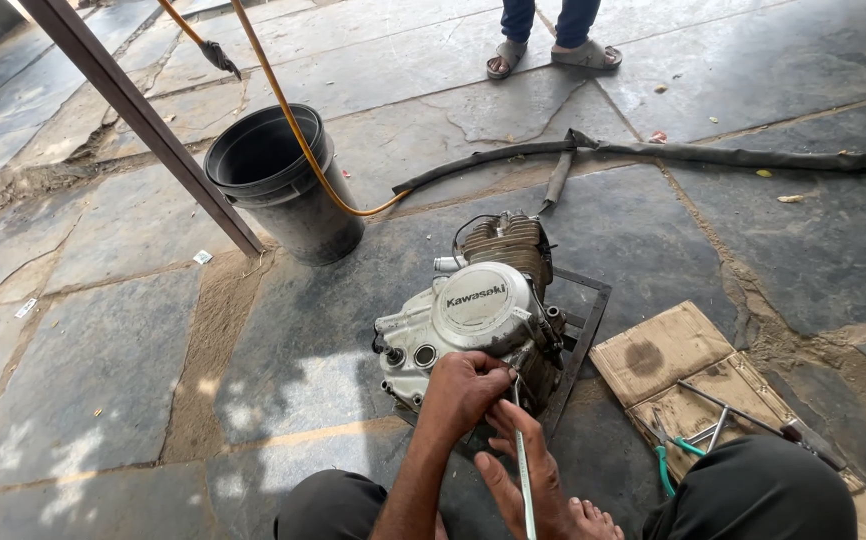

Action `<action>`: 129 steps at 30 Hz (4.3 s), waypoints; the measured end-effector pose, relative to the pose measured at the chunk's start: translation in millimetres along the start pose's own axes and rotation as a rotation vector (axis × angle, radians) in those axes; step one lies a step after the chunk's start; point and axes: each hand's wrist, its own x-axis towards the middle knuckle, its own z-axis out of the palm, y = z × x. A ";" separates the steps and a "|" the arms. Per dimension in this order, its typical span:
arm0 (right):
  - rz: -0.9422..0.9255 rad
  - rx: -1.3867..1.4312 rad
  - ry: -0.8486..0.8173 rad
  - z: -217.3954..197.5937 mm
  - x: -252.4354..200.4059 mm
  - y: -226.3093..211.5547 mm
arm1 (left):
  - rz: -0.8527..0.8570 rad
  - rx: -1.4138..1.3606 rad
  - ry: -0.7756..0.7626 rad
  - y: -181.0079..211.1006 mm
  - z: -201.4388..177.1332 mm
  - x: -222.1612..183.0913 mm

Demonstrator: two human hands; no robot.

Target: Using a wrench and socket tool to adjust bolts on a motorcycle engine casing.

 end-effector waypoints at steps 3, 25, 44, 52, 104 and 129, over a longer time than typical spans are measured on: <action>0.038 0.064 0.010 -1.3 10.0 -7.1 | 0.003 -0.043 0.015 8.2 -2.7 -1.9; 0.418 0.775 0.295 -53.9 28.5 -3.7 | 0.130 0.131 0.107 -13.5 13.3 3.4; 0.245 0.751 0.072 -99.1 123.3 -11.1 | 0.101 -0.143 0.070 -25.2 1.3 0.0; 0.047 0.635 0.159 -65.6 46.2 -7.6 | 0.051 -0.145 0.088 -13.5 0.8 -9.0; -0.097 0.271 0.093 -7.1 30.7 -22.0 | 0.012 0.127 0.174 -1.9 8.7 -8.4; -0.018 0.267 0.012 -15.6 11.1 -26.4 | 0.039 0.046 0.169 -0.7 3.1 -13.4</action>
